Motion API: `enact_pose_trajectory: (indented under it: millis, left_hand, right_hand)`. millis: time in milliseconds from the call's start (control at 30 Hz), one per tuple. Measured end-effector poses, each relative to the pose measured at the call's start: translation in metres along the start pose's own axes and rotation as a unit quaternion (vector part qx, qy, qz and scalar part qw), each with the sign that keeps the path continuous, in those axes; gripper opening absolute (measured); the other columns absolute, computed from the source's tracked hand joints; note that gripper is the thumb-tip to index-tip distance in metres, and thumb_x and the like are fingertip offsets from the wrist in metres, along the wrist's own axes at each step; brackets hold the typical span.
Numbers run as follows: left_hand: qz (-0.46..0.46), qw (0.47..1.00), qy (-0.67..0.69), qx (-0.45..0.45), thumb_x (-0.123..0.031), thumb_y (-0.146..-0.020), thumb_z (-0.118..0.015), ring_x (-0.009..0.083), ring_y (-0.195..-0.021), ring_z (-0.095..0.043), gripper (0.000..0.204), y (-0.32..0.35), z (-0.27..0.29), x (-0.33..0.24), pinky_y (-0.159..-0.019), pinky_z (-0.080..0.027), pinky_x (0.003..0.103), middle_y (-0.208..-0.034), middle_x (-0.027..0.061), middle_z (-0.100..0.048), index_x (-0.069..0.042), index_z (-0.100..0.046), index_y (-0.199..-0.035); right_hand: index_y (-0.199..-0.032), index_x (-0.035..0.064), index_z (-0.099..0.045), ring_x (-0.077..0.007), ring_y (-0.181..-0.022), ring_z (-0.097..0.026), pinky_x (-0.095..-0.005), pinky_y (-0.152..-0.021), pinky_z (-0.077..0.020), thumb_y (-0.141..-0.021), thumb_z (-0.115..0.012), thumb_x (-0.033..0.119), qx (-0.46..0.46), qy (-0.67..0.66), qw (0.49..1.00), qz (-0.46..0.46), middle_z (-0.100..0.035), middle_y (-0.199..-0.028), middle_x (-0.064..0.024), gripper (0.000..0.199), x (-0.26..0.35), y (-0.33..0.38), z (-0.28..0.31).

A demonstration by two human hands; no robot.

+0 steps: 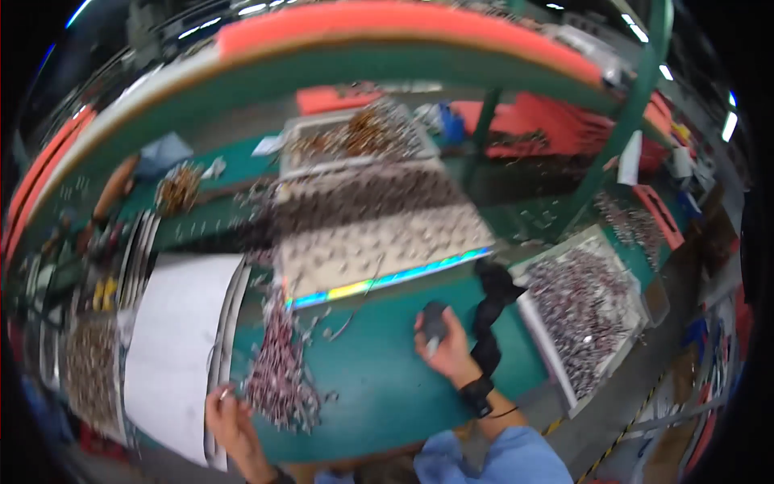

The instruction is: The person picks up a wire assembly, applies glue to the connector from a squeeze bottle, and places it onto a stack of paper. This process is repeated several times, occasionally wiping the tip of the glue bottle with a black cloth.

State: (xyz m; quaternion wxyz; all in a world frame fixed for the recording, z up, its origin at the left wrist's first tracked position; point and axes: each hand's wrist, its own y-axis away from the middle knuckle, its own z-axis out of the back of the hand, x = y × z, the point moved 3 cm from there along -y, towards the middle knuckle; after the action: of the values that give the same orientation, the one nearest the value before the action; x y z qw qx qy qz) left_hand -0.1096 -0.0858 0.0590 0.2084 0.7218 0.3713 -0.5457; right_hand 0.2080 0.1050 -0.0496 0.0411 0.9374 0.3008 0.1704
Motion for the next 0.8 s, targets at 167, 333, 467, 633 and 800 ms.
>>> enact_pose_trajectory:
  millis: [167,333,467,633,800]
  left_hand:
    - [0.040,0.997,-0.011,0.060,-0.009,-0.083,-0.054,0.0107,-0.062,-0.053,0.020,0.039,0.001,0.028,-0.055,-0.045,0.023,-0.085,0.0080,-0.057,0.002,-0.053,-0.100]
    - [0.036,0.993,-0.033,0.112,-0.002,-0.083,-0.053,0.0127,-0.063,-0.057,0.016,0.065,-0.006,0.019,-0.056,-0.047,0.023,-0.082,0.0103,-0.060,0.004,-0.054,-0.097]
    - [0.042,0.984,-0.005,0.172,0.000,-0.082,-0.053,0.0131,-0.065,-0.058,0.016,0.068,-0.025,0.028,-0.058,-0.048,0.023,-0.086,0.0101,-0.060,0.005,-0.054,-0.098]
    - [0.052,0.975,0.039,0.210,0.002,-0.082,-0.054,0.0129,-0.067,-0.058,0.017,0.047,-0.059,0.037,-0.059,-0.049,0.023,-0.088,0.0097,-0.060,0.005,-0.054,-0.099]
    - [0.072,0.965,0.016,0.253,0.002,-0.082,-0.054,0.0130,-0.068,-0.058,0.017,0.014,-0.094,0.075,-0.059,-0.049,0.023,-0.085,0.0091,-0.059,0.006,-0.054,-0.099]
  right_hand:
    - [-0.099,0.0022,-0.050,-0.0129,-0.059,-0.041,-0.0240,-0.051,-0.0336,-0.080,-0.056,0.046,-0.034,0.008,0.998,0.049,-0.056,-0.085,-0.0068,0.048,0.002,0.002,-0.019]
    - [-0.103,0.0025,-0.049,-0.0121,-0.060,-0.039,-0.0227,-0.053,-0.0314,-0.082,-0.056,0.043,-0.010,0.002,0.996,0.084,-0.056,-0.093,-0.0082,0.046,-0.019,0.021,-0.052]
    - [-0.109,0.0031,-0.048,-0.0149,-0.072,-0.048,-0.0234,-0.057,-0.0373,-0.085,-0.053,0.043,0.074,0.057,0.989,0.116,-0.055,-0.099,-0.0080,0.047,-0.018,0.024,-0.075]
    - [-0.119,0.0036,-0.041,-0.0202,-0.095,-0.052,-0.0276,-0.072,-0.0442,-0.086,-0.051,0.042,0.065,0.171,0.955,0.232,-0.052,-0.106,-0.0096,0.051,-0.033,0.024,-0.108]
    - [-0.124,0.0016,-0.036,-0.0219,-0.104,-0.050,-0.0314,-0.084,-0.0432,-0.084,-0.055,0.043,0.062,0.300,0.904,0.299,-0.052,-0.108,-0.0122,0.060,-0.023,0.009,-0.119]
